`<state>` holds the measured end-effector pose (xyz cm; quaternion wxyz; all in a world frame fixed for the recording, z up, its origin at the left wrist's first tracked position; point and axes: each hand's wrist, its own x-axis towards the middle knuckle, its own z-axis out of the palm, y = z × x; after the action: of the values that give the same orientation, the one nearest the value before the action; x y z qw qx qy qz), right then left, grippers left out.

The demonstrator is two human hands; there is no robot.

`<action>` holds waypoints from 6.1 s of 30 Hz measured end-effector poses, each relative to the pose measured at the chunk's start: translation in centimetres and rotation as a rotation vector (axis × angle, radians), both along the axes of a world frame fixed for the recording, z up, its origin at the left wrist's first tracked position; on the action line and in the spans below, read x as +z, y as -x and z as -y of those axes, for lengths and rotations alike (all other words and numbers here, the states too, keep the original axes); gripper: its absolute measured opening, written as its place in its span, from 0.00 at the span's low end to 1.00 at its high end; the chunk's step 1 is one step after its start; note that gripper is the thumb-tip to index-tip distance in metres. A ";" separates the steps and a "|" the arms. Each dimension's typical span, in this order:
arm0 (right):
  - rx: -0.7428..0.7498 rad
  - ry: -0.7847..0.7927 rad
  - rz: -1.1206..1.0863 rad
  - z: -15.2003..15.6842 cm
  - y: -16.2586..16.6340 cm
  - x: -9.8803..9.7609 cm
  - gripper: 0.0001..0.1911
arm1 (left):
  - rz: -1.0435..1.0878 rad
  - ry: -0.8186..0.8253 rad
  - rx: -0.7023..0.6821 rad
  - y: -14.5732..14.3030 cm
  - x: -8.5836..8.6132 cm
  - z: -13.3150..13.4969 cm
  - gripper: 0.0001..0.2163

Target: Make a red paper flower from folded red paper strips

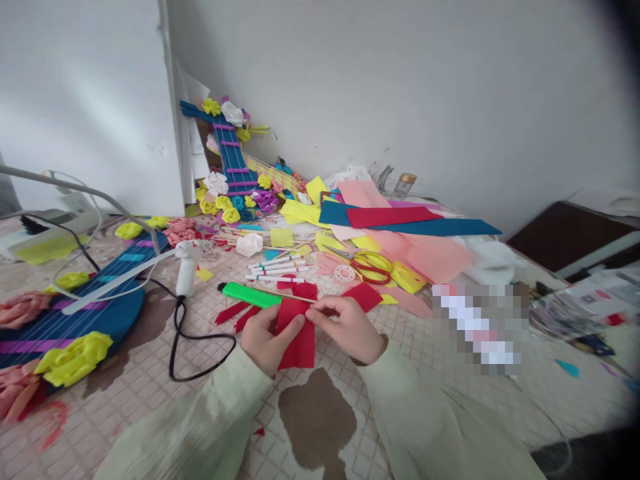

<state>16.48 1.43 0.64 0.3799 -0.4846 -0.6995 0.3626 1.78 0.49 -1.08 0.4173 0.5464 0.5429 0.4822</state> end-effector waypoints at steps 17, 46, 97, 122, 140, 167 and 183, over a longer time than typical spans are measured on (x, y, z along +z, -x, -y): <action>0.034 0.088 -0.114 -0.2 -0.2 0.1 0.09 | 0.165 0.060 0.011 0.0 0.3 -0.1 0.11; 0.099 0.299 -0.349 -0.4 -0.3 0.0 0.08 | 0.332 0.002 -0.064 -0.3 0.6 0.3 0.09; 0.112 0.319 -0.240 -0.2 -0.4 0.3 0.07 | 0.377 0.100 -0.157 -0.1 0.7 -0.3 0.11; 0.118 0.323 -0.203 -0.2 -0.5 0.2 0.09 | 0.359 0.121 -0.121 0.1 0.7 -0.5 0.10; 0.152 0.277 -0.113 0.0 -0.1 -0.2 0.10 | 0.277 0.121 -0.112 0.1 0.2 -0.7 0.05; 0.131 0.320 -0.170 0.1 -0.1 -0.3 0.09 | 0.286 0.113 -0.147 0.3 0.2 -0.7 0.06; 0.126 0.345 -0.182 0.0 -0.1 -0.3 0.09 | 0.247 0.114 -0.104 0.4 1.1 -0.9 0.03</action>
<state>16.55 1.42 0.30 0.3294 -0.4633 -0.6188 0.5422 1.34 1.40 0.02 0.5356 0.4856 0.4851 0.4919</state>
